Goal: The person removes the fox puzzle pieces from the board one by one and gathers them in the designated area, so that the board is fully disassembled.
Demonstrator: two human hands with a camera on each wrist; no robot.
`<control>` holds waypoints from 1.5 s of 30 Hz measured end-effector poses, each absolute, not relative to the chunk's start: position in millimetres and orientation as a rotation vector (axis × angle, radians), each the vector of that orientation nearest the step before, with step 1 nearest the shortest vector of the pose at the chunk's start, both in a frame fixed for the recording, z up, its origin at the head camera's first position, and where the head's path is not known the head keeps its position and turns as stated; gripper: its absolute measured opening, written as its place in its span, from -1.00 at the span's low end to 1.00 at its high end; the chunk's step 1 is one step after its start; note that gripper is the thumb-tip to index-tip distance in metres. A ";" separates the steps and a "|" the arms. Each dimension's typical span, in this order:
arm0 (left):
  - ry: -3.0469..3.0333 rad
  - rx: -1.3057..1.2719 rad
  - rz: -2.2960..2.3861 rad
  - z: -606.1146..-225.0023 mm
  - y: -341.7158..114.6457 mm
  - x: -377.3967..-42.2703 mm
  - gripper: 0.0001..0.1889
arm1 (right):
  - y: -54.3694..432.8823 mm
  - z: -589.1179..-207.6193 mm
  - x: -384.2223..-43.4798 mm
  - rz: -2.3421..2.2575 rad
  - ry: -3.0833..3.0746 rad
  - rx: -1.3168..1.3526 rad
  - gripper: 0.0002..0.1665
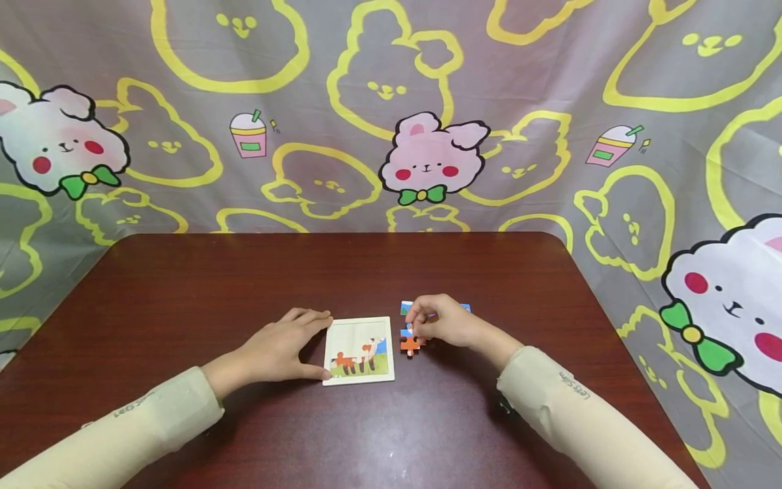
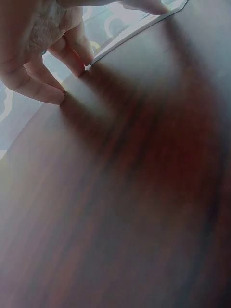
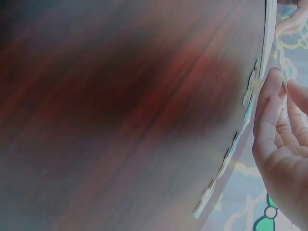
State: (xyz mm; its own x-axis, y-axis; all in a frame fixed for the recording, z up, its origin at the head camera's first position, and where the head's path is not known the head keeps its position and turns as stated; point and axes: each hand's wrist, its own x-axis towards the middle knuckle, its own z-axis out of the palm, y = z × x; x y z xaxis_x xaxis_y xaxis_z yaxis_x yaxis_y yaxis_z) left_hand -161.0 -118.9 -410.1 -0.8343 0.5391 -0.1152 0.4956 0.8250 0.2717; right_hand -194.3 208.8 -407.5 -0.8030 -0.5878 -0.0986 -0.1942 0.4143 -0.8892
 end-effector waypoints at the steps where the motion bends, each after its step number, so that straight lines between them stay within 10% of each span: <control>1: 2.821 0.806 0.343 -410.2 -118.9 -161.0 0.00 | 211.3 -407.6 -194.2 -1.368 2.266 -0.657 -0.86; 45: 2.816 0.795 0.325 -410.5 -119.2 -161.0 0.02 | 258.6 -403.0 -193.2 -1.232 2.449 -0.570 -0.85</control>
State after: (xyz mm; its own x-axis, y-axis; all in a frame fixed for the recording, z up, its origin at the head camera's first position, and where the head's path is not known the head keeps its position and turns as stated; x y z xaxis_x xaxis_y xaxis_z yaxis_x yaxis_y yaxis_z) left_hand -161.0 -119.2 -410.5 -0.8362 0.5331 -0.1287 0.4898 0.8315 0.2620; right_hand -193.2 258.6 -403.0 -0.8616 -0.4935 -0.1190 -0.1985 0.5433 -0.8157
